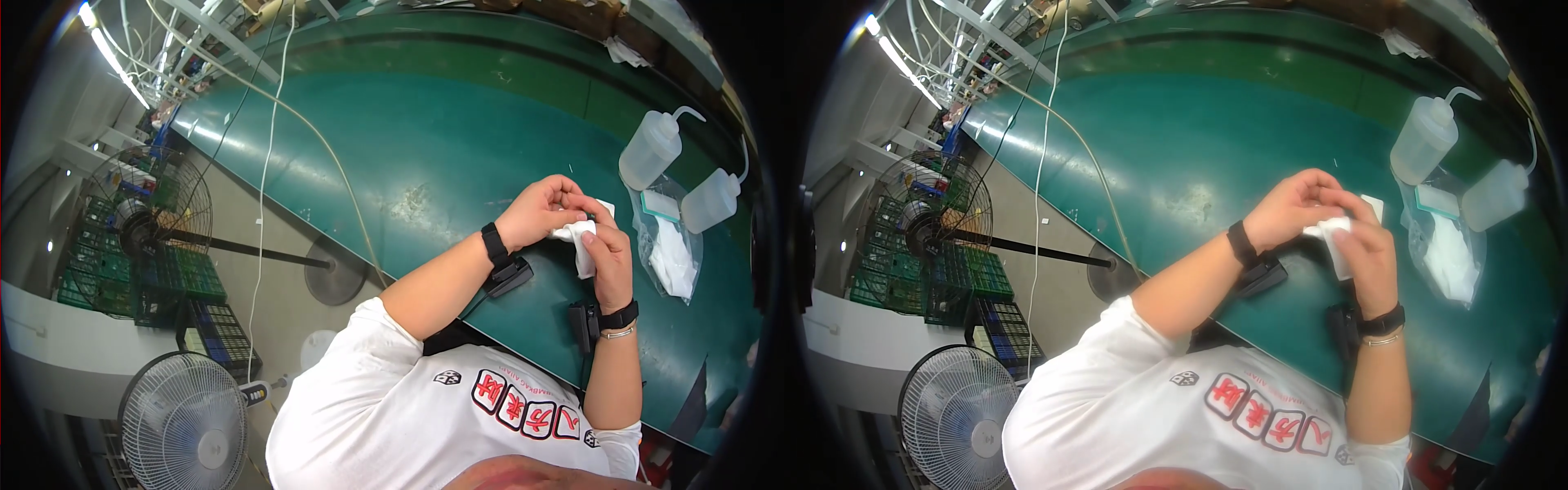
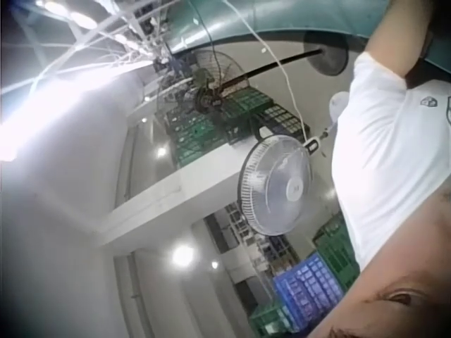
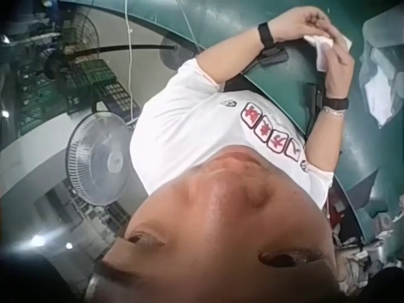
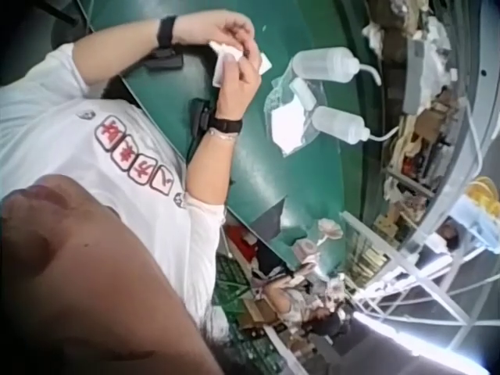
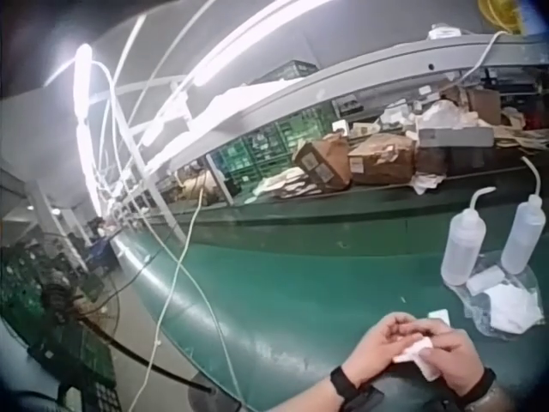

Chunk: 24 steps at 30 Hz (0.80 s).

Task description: The person cleans a gramophone-shaped speaker by blowing air on it with a nozzle and wiping the base and horn with a cloth. They repeat these actions on a second speaker before applying liquid from a bottle to a fresh cloth.

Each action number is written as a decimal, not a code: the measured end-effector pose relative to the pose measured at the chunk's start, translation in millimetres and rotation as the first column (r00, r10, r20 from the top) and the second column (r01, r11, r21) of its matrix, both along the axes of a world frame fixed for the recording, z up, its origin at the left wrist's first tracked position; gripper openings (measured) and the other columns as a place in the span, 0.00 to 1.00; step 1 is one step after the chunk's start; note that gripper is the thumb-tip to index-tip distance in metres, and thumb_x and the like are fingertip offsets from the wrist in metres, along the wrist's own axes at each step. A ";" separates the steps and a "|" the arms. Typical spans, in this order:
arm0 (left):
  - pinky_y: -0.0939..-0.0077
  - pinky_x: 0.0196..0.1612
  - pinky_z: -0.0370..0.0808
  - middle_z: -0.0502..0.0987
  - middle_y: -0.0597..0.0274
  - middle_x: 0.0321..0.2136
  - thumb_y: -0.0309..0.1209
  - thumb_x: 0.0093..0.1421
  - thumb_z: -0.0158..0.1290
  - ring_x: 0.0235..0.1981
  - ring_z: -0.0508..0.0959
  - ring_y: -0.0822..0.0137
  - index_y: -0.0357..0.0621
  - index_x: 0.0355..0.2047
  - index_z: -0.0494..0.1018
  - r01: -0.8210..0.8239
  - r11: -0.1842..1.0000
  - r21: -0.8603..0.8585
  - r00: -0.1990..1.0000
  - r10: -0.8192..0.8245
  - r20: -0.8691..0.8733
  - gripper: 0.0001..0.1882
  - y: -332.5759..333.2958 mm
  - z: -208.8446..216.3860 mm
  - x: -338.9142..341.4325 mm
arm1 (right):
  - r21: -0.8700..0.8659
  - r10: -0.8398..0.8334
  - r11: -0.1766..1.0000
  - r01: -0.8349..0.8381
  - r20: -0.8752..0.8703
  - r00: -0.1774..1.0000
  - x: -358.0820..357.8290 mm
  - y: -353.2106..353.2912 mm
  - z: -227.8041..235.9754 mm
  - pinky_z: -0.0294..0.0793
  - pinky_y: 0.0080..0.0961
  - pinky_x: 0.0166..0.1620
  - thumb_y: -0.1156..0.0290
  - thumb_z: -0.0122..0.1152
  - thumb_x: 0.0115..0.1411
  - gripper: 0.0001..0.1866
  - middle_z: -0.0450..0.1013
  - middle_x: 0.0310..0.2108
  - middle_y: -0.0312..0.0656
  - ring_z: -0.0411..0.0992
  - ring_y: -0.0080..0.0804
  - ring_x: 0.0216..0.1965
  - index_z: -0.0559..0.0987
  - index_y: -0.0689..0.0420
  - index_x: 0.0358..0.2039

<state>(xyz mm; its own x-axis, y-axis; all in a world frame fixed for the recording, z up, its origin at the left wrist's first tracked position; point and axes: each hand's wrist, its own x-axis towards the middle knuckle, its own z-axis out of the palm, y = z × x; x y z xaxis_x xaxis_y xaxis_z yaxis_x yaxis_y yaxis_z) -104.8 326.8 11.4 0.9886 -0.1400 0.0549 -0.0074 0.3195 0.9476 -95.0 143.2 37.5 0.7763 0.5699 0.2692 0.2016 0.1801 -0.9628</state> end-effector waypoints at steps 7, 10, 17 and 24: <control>0.80 0.42 0.76 0.76 0.65 0.36 0.23 0.60 0.59 0.37 0.77 0.75 0.39 0.48 0.70 0.050 0.995 0.091 0.999 -0.050 -0.004 0.16 0.2 -7.1 0.4 | 0.023 -0.075 0.997 0.078 -0.114 0.991 -1.4 -2.3 -12.8 0.68 0.23 0.50 0.72 0.62 0.60 0.11 0.77 0.44 0.41 0.72 0.27 0.45 0.81 0.65 0.41; 0.81 0.41 0.76 0.76 0.66 0.34 0.24 0.61 0.59 0.36 0.76 0.76 0.39 0.48 0.70 0.061 0.989 0.135 0.998 -0.061 -0.007 0.16 3.8 -6.3 1.5 | -0.003 -0.175 0.984 0.178 -0.175 0.969 0.8 -4.6 -19.3 0.69 0.18 0.44 0.72 0.64 0.61 0.11 0.77 0.38 0.36 0.73 0.21 0.38 0.80 0.63 0.42; 0.83 0.40 0.75 0.76 0.69 0.33 0.24 0.60 0.59 0.34 0.76 0.78 0.40 0.46 0.72 0.000 1.000 0.023 0.997 0.002 -0.074 0.14 8.2 -3.5 3.5 | 0.049 -0.421 0.895 0.444 -0.241 0.874 7.0 0.2 -19.8 0.67 0.12 0.35 0.72 0.67 0.61 0.10 0.76 0.34 0.31 0.70 0.13 0.32 0.79 0.60 0.41; 0.86 0.37 0.73 0.77 0.70 0.31 0.25 0.58 0.62 0.31 0.75 0.81 0.40 0.39 0.76 0.078 0.996 0.045 0.996 -0.080 0.041 0.10 0.8 2.6 -2.7 | 0.020 -0.385 0.915 0.402 -0.248 0.889 3.5 4.4 -18.8 0.68 0.13 0.36 0.71 0.65 0.63 0.10 0.76 0.35 0.31 0.71 0.14 0.33 0.78 0.60 0.42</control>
